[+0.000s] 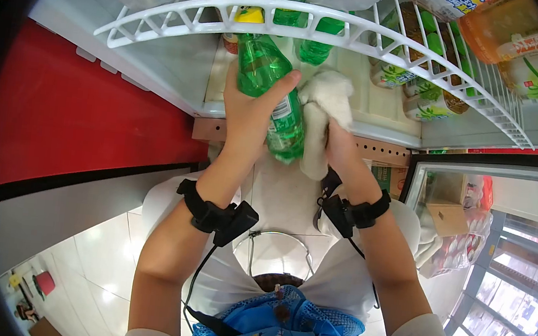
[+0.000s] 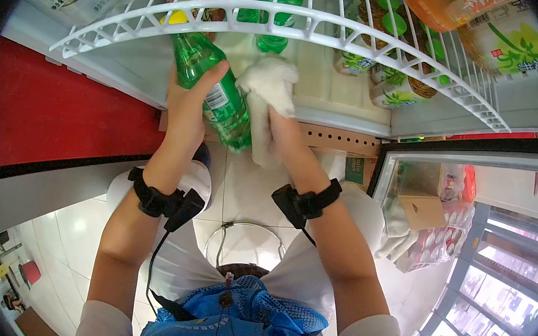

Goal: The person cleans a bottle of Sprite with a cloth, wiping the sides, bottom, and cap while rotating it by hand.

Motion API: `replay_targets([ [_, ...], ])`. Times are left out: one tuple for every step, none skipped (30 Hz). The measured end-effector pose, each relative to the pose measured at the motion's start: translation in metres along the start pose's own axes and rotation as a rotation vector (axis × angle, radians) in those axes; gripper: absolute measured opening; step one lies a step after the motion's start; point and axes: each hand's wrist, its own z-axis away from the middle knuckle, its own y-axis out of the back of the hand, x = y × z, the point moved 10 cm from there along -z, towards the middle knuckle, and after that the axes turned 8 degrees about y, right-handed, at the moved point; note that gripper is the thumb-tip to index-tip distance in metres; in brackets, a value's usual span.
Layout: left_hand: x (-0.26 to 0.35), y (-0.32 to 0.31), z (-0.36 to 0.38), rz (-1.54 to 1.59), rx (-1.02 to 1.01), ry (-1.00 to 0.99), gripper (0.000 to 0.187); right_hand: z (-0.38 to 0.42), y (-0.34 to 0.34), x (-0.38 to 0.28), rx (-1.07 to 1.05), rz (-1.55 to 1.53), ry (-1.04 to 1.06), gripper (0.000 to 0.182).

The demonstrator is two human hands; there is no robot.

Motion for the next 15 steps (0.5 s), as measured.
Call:
replay_targets([
  [0.01,0.002,0.001,-0.008,0.018,-0.096,0.034,-0.003,0.006,-0.001,-0.001,0.0,0.0,0.041],
  [0.011,0.002,0.0,-0.009,0.019,-0.097,0.034,-0.007,0.018,-0.018,0.065,0.066,0.147,0.037],
  [0.012,0.003,-0.001,-0.011,0.008,-0.093,0.035,-0.006,0.026,-0.035,0.131,0.132,0.295,0.034],
  [0.013,0.002,-0.002,-0.012,-0.005,-0.089,0.035,-0.006,0.027,-0.036,0.131,0.132,0.297,0.034],
  [0.015,0.001,-0.001,-0.01,-0.01,-0.09,0.035,-0.007,0.026,-0.038,0.103,0.143,0.299,0.034],
  [0.011,0.0,0.0,0.037,-0.031,-0.027,0.035,-0.007,0.024,-0.039,0.075,0.156,0.3,0.034],
  [0.007,-0.001,0.001,0.081,-0.049,0.037,0.035,-0.007,0.022,-0.039,0.046,0.167,0.298,0.035],
  [0.006,0.0,0.001,0.081,-0.048,0.038,0.035,-0.006,0.018,-0.038,0.015,0.178,0.293,0.035],
  [0.006,0.001,0.002,0.051,-0.035,0.032,0.036,-0.005,0.014,-0.037,-0.017,0.189,0.286,0.036],
  [0.007,0.003,0.002,0.022,-0.023,0.025,0.036,-0.005,0.01,-0.036,-0.05,0.2,0.282,0.036],
  [0.007,0.004,0.001,0.024,-0.02,0.023,0.036,-0.005,0.005,-0.036,-0.084,0.212,0.278,0.037],
  [0.011,0.005,0.0,-0.006,-0.016,-0.028,0.039,-0.004,0.0,-0.036,-0.118,0.224,0.275,0.037],
  [0.016,0.005,-0.001,-0.037,-0.013,-0.08,0.041,-0.004,-0.004,-0.036,-0.152,0.234,0.271,0.038],
  [0.017,0.007,-0.003,-0.037,-0.01,-0.082,0.041,-0.003,-0.009,-0.036,-0.186,0.245,0.268,0.038],
  [0.021,0.011,-0.005,-0.071,0.008,-0.109,0.044,-0.002,-0.013,-0.037,-0.218,0.255,0.265,0.039],
])
